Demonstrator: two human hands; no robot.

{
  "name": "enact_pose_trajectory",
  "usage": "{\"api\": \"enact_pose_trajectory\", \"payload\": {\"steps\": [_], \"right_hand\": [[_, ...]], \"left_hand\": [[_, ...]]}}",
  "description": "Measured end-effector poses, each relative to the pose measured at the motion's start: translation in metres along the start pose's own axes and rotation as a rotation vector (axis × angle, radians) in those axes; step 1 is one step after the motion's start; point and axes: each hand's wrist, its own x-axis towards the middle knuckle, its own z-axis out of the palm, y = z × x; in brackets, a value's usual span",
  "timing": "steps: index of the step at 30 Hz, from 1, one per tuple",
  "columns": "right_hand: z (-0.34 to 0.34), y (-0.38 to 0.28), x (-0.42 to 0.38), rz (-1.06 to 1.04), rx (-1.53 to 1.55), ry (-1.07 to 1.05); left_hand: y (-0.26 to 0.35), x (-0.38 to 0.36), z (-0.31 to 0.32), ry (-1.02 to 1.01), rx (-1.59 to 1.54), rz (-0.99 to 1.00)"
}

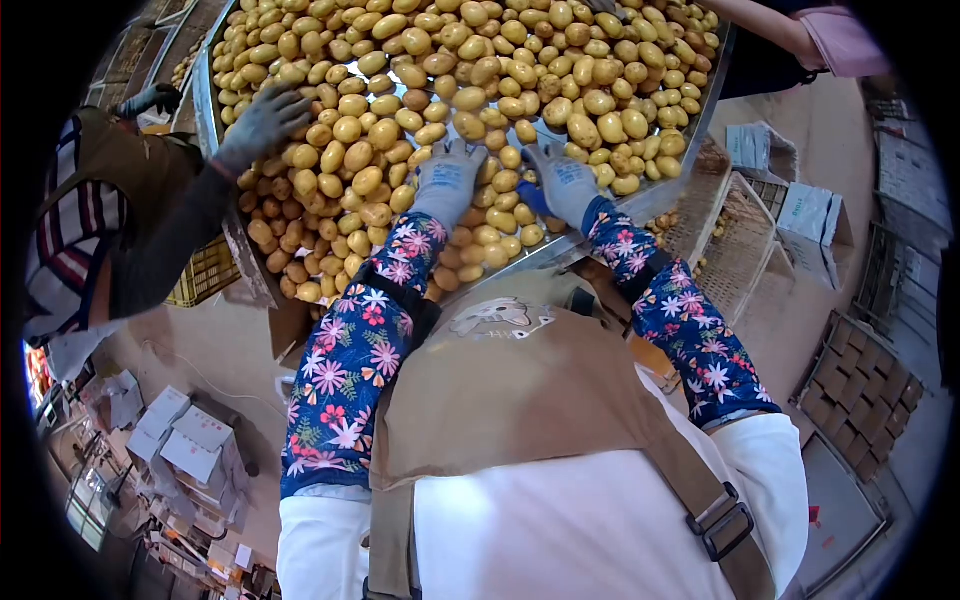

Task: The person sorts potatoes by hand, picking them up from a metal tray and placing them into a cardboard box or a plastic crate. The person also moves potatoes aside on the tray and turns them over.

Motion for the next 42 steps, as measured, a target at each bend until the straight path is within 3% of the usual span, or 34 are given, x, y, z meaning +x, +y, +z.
{"api": "enact_pose_trajectory", "payload": {"steps": [6, 8, 10, 12, 14, 16, 20, 21, 22, 24, 25, 26, 28, 30, 31, 32, 34, 35, 36, 38, 40, 41, 42], "right_hand": [[0.006, 0.005, 0.019, -0.049, -0.032, -0.095], [-0.012, -0.006, 0.012, -0.022, -0.01, -0.116], [-0.006, -0.004, 0.013, -0.101, -0.006, -0.083], [0.009, -0.002, 0.018, -0.098, -0.099, -0.009], [0.009, -0.002, 0.013, -0.107, -0.077, 0.024], [0.001, 0.002, 0.012, -0.147, -0.021, -0.04], [-0.005, 0.004, 0.005, -0.168, 0.092, -0.146], [0.01, 0.014, 0.002, -0.332, 0.215, 0.05], [0.006, 0.018, -0.002, -0.338, 0.213, 0.046], [-0.001, 0.02, -0.016, -0.189, 1.19, -0.164], [0.0, 0.031, -0.023, -0.315, 1.439, -0.175], [0.005, 0.036, -0.018, -0.216, 1.919, -0.264], [-0.003, 0.027, -0.016, -0.576, 1.522, 0.438], [-0.03, 0.029, -0.006, -0.471, 0.618, 0.8], [-0.028, 0.024, 0.005, -0.554, 1.352, 0.78], [-0.025, 0.053, 0.027, -0.547, 1.907, 0.312], [-0.032, 0.046, 0.046, -0.596, 1.601, 0.242], [-0.05, 0.031, 0.045, -0.385, 0.933, 0.275], [-0.063, 0.0, 0.036, -0.032, 0.737, 0.198], [-0.027, -0.004, 0.037, -0.307, 0.17, 0.085], [0.005, -0.016, 0.012, -0.336, 0.063, 0.234], [0.002, -0.016, 0.006, -0.391, 0.046, 0.251], [-0.005, -0.011, 0.003, -0.396, 0.036, 0.245]], "left_hand": [[-0.01, -0.003, -0.015, -0.018, -0.135, -0.039], [-0.014, 0.001, -0.026, 0.201, -0.439, -0.096], [-0.008, 0.008, -0.042, 0.203, -0.446, -0.13], [-0.004, 0.025, -0.054, 0.234, -0.496, -0.013], [-0.002, 0.042, -0.042, 0.202, -0.478, 0.069], [0.006, 0.053, -0.038, -0.144, -0.313, 0.209], [0.01, 0.04, -0.03, -0.05, -0.328, 0.119], [0.005, 0.038, -0.022, -0.076, -0.326, 0.046], [0.002, 0.035, -0.015, -0.076, -0.328, 0.039], [-0.002, 0.023, 0.0, -0.148, -0.345, 0.041], [-0.001, 0.011, 0.007, -0.056, -0.261, 0.097], [-0.001, 0.003, 0.007, -0.057, -0.262, 0.091], [-0.003, -0.012, 0.004, -0.109, -0.477, 0.107], [0.0, -0.03, -0.016, -0.126, -0.538, 0.092], [0.001, -0.036, -0.02, -0.193, -0.557, 0.024], [0.002, -0.04, -0.022, -0.257, -0.575, -0.044], [-0.003, -0.045, -0.018, -0.195, -0.606, -0.079], [-0.006, -0.045, -0.017, -0.049, -0.677, -0.14], [-0.01, -0.044, -0.016, 0.101, -0.742, -0.198], [-0.018, -0.036, -0.032, 0.083, -0.657, -0.268], [-0.025, -0.023, -0.037, 0.328, -0.416, -0.129], [-0.024, -0.016, -0.051, 0.165, -0.325, -0.116], [-0.022, -0.005, -0.049, 0.168, -0.335, -0.122]]}}
